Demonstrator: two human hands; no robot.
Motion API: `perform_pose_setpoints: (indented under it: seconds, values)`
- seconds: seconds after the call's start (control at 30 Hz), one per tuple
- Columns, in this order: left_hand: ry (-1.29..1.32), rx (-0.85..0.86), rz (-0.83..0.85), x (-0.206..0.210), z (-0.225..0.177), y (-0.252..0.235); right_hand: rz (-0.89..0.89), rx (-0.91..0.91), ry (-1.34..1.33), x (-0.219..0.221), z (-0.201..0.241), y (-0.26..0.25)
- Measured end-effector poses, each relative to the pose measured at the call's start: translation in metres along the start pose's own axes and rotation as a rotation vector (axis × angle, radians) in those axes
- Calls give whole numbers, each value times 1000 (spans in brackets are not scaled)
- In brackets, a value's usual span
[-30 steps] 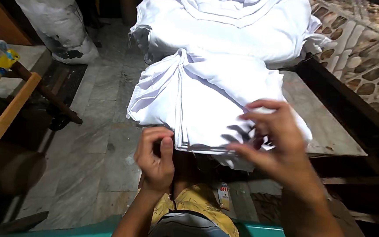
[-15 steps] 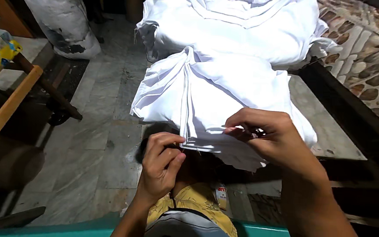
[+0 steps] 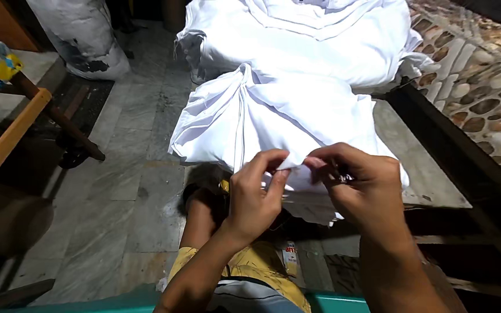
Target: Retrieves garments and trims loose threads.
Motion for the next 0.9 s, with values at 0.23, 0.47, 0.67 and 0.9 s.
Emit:
perform_pose_setpoints:
  seconds: [0.23, 0.47, 0.67, 0.9]
  values:
    - [473, -301, 62, 3, 15, 3, -81, 163, -365, 16, -1, 21]
    - [83, 96, 203, -8, 5, 11, -132, 21, -248, 15, 21, 37]
    - [-143, 96, 182, -10, 3, 19, -14, -35, -391, 18, 55, 64]
    - [-612, 154, 1, 3, 8, 11, 144, -18, -188, 9, 33, 64]
Point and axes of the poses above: each hand's wrist, its own y-axis away from the middle knuckle, its own x-axis out of the palm, z = x × y, the point moved 6 cm from there along -y, towards the middle knuckle, and after that the axes turned 9 degrees about -z, right-handed, at the moved point
